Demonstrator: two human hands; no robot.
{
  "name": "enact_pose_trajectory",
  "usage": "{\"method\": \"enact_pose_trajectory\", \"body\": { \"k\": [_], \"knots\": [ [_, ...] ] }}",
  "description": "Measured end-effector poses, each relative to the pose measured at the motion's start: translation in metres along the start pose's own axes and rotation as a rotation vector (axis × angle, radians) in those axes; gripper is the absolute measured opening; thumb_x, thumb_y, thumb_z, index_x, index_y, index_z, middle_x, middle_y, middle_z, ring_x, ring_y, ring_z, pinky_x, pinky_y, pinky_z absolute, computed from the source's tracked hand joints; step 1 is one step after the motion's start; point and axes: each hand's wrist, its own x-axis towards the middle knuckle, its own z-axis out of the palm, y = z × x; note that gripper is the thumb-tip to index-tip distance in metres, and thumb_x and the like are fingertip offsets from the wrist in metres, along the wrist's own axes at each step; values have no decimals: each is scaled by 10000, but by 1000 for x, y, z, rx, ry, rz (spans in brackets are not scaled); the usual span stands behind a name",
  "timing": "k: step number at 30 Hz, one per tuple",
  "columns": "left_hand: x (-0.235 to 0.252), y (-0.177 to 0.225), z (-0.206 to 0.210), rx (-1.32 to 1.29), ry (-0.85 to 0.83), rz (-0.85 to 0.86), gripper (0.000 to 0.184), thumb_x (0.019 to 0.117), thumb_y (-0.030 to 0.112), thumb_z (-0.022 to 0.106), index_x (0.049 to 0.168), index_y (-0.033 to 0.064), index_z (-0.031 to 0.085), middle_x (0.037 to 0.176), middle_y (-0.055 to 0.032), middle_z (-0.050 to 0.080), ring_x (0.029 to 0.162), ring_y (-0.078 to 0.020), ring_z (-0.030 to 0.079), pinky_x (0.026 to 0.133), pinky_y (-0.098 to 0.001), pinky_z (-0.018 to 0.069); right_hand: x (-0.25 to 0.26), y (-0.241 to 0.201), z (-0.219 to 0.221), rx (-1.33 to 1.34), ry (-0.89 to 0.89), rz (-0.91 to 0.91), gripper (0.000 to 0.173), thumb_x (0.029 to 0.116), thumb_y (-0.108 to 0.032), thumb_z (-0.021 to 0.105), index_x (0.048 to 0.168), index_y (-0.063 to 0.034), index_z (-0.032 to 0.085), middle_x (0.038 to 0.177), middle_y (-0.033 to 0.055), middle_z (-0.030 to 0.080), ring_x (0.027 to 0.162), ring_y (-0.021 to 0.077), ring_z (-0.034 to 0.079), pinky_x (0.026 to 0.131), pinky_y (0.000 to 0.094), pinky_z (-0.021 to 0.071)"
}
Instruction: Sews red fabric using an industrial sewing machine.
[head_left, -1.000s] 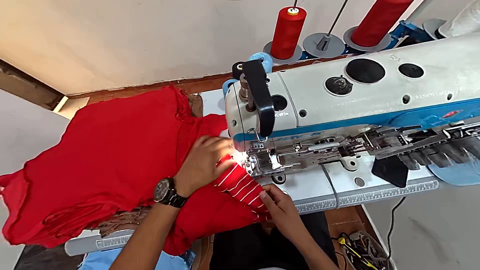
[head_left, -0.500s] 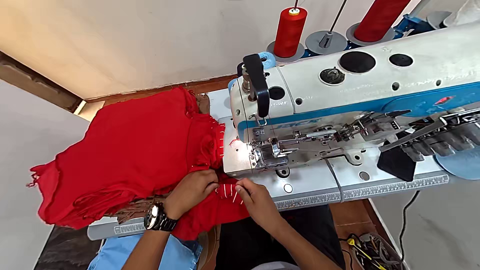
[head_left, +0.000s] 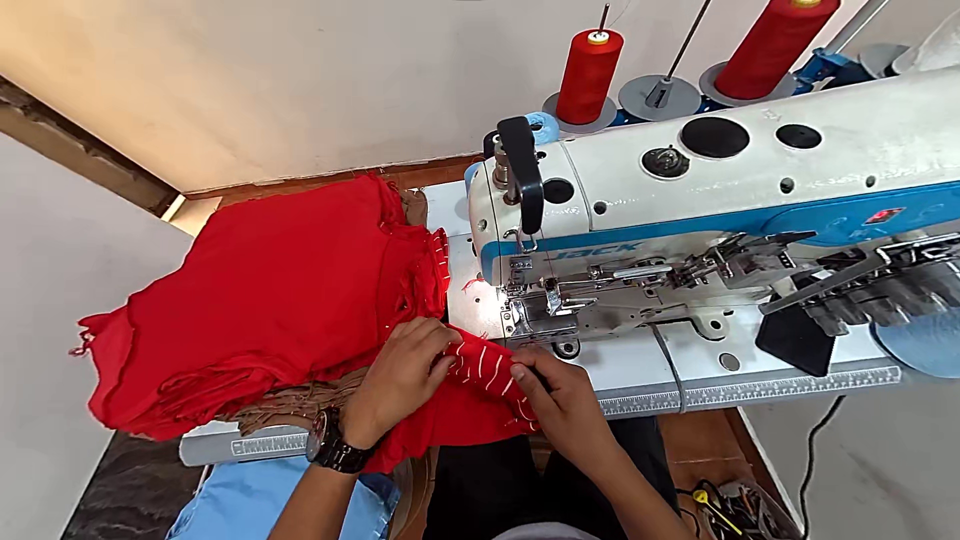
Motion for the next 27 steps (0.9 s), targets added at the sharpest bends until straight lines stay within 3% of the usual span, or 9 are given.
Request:
{"method": "enact_pose_trajectory", "body": {
  "k": [3,5,9,11,15,17,20,25,27],
  "knots": [
    [-5,-6,1,38,-7,-60,255,924,174,669,1170,117,704,1179,-53,642,1139,-216,620,975,-439,546,-4,-6,-5,-134,-58,-141,273,1079,-276,515,1015,-109,721,880,-26,688,754,40,638,668,226,558],
    [-6,-11,2,61,-1,-55,132,899,132,658,1022,129,707,1236,-52,633,1234,-246,574,1018,-480,509,-6,-9,-9,-195,-170,-179,308,1087,-277,463,1000,-104,703,1062,14,719,936,85,685,785,283,591],
    [-12,-14,6,74,-11,103,90,857,137,622,843,138,711,1136,-4,707,1309,-213,564,1160,-487,417,-7,-7,-8,-241,-331,-90,347,1084,-249,349,921,-83,607,1337,58,663,1167,137,665,905,350,579],
    [-18,-10,10,101,-49,146,149,892,146,563,837,107,696,1112,-28,714,1316,-222,570,1204,-488,376,-2,-2,-4,-291,-425,-12,356,1081,-255,323,963,-74,606,1367,54,646,1137,137,669,899,363,565],
    [-28,-9,8,33,-335,-113,147,942,112,535,936,66,675,847,-94,688,852,-261,709,796,-496,585,6,18,14,-287,-646,141,365,1089,-312,323,1113,-86,609,969,96,664,899,246,666,777,480,525],
    [-24,-10,-21,-154,-149,-210,137,906,92,555,906,93,692,780,-45,671,703,-192,670,629,-447,577,6,16,11,-115,-509,93,351,1099,-306,381,1099,-92,660,1052,52,696,924,147,667,820,370,552],
    [-2,6,-61,-323,107,-322,245,933,52,471,907,162,687,696,66,636,567,-45,575,491,-257,479,10,0,9,172,-194,108,249,1082,-246,495,1012,-101,685,904,11,665,789,98,641,709,289,560],
    [65,16,-36,-134,-23,-313,149,993,188,555,954,101,669,744,-41,627,653,-196,615,583,-461,524,13,15,-1,60,100,235,207,1068,-254,534,1041,-138,703,792,0,691,682,123,672,611,314,586],
    [74,1,-22,-168,-116,-245,119,1001,216,643,974,110,691,809,-25,672,717,-159,647,648,-409,551,4,24,-5,29,138,259,202,1067,-236,528,1073,-133,701,836,-7,708,732,110,687,663,309,598]
  ]
}}
